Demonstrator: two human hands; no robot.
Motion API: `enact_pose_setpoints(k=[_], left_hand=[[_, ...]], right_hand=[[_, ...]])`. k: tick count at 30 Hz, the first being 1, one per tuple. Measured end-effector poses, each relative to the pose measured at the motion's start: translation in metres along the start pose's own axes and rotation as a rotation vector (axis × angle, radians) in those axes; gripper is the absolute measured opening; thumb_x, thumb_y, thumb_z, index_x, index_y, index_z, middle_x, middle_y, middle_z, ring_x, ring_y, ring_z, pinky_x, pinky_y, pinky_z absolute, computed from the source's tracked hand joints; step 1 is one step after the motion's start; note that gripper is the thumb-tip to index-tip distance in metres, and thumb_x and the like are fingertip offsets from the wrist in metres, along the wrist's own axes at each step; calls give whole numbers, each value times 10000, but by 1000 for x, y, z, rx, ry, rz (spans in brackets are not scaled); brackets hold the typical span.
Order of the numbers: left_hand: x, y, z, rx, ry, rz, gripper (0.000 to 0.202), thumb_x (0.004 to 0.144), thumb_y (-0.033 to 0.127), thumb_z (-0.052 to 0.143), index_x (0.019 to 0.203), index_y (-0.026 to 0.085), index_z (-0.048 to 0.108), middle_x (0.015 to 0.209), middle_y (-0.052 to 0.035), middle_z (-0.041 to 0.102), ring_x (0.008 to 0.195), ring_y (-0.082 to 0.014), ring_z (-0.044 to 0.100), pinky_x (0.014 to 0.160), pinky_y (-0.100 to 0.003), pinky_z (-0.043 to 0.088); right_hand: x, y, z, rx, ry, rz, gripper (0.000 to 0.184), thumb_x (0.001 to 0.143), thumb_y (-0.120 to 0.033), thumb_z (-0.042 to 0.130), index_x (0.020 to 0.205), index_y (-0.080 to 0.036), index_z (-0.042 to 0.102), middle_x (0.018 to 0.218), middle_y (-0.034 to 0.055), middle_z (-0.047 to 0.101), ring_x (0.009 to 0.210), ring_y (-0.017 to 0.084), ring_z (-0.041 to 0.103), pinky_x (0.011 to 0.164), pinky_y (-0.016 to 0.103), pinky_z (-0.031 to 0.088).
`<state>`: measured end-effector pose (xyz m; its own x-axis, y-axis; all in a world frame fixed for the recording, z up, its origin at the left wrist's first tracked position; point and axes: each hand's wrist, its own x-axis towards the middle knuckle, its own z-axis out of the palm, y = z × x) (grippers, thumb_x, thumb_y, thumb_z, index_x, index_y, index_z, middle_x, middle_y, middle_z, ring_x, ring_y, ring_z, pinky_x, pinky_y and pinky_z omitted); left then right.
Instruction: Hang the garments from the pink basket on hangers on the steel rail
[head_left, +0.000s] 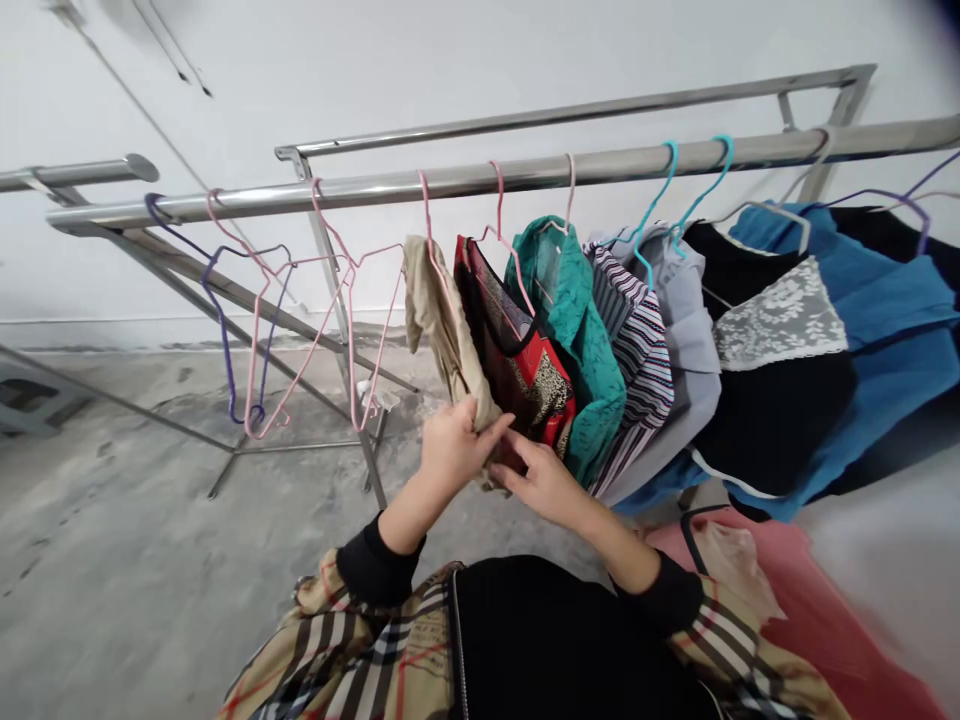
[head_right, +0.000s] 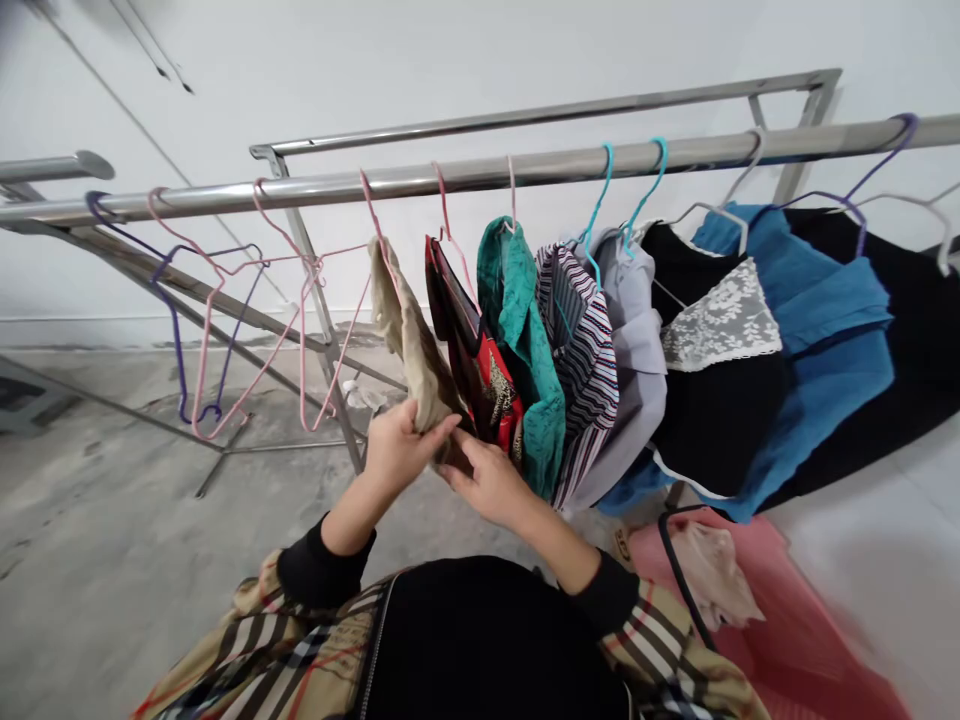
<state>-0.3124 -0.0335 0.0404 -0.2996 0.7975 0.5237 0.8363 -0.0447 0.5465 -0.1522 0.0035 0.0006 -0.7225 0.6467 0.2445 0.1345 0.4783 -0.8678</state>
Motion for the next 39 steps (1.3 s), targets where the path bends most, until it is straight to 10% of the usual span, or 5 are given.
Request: enact_pose_setpoints(k=[7,12,23,33,39], left_hand=[[-27,-16,-3,192,180,390,327,908,315,566,606,204,505,497,40,475,502,-116,472,619,-276,368],[-32,-27,-20,252,49,483,138,902,236,531,924,229,667,685,0,639,686,-138,601,767,-294,415],[-44,-39,-18,199,107,413,252,899,155,524,1080,255,668,952,-41,754,888,-168,693,799,-329,390],[-55,-32,-5,16,67,299,298,884,188,567,1164,252,645,1180,-105,698,1146,-247,635,900,-383,452],[-66,-27,-9,-245,162,339,498,841,136,624,1314,259,527,1344,-152,570,1227,-267,577,984,-439,501]], right_hand=[[9,-10,20,173,44,69,238,906,-336,523,867,-170,690,697,17,670,616,143,620,590,253,494],[12,-8,29,328,62,122,244,870,-377,556,788,-175,667,658,-1,626,585,127,585,577,249,500],[31,-30,25,485,82,67,304,878,-397,554,1100,-207,638,1053,63,694,951,191,661,853,329,552],[42,-33,29,398,224,151,204,854,-372,538,775,-194,600,770,25,668,791,190,651,773,308,539],[49,4,39,450,246,212,193,844,-335,511,880,-181,622,791,16,672,775,171,628,765,300,522]])
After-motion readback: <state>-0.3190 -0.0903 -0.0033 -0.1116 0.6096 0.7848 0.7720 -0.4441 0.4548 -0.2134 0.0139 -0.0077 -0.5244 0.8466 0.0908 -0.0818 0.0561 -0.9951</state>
